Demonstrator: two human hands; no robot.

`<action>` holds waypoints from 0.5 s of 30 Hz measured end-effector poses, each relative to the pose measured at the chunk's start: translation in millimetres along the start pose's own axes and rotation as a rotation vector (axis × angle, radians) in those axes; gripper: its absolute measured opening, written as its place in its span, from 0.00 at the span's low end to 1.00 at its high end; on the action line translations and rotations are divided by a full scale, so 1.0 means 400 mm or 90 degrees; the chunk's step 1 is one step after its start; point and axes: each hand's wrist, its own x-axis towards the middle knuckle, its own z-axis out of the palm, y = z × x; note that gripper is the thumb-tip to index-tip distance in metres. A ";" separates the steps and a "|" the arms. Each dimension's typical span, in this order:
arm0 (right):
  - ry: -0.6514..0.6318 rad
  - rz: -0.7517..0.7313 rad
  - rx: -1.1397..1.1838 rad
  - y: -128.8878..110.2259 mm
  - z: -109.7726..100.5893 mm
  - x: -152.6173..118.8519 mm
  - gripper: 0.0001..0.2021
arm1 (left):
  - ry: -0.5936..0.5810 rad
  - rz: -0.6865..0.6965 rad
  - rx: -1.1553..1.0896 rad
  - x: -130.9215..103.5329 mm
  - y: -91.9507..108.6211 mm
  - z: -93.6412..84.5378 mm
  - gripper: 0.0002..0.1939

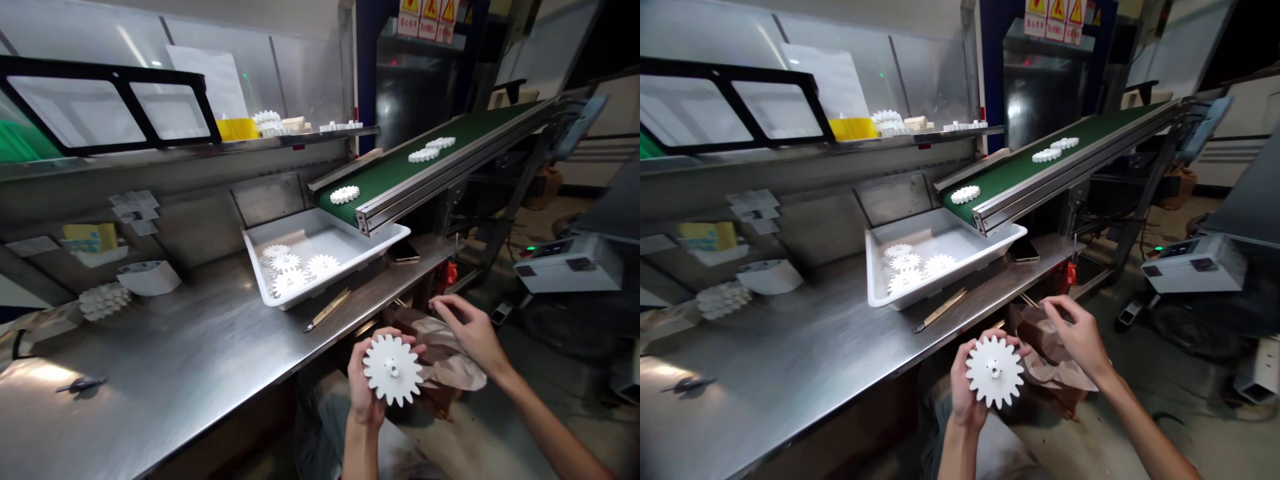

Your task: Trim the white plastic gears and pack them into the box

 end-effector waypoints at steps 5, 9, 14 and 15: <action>-0.478 0.026 0.123 -0.192 0.005 -0.060 0.19 | 0.097 0.173 0.021 -0.075 0.072 0.085 0.24; -0.611 0.094 0.307 -0.256 0.078 -0.090 0.22 | 0.180 0.271 0.018 -0.123 0.107 0.101 0.26; -0.660 0.155 0.426 -0.265 0.171 -0.134 0.32 | 0.233 0.372 0.017 -0.140 0.119 0.097 0.27; -0.653 0.164 0.441 -0.268 0.184 -0.141 0.34 | 0.248 0.400 0.021 -0.139 0.117 0.098 0.27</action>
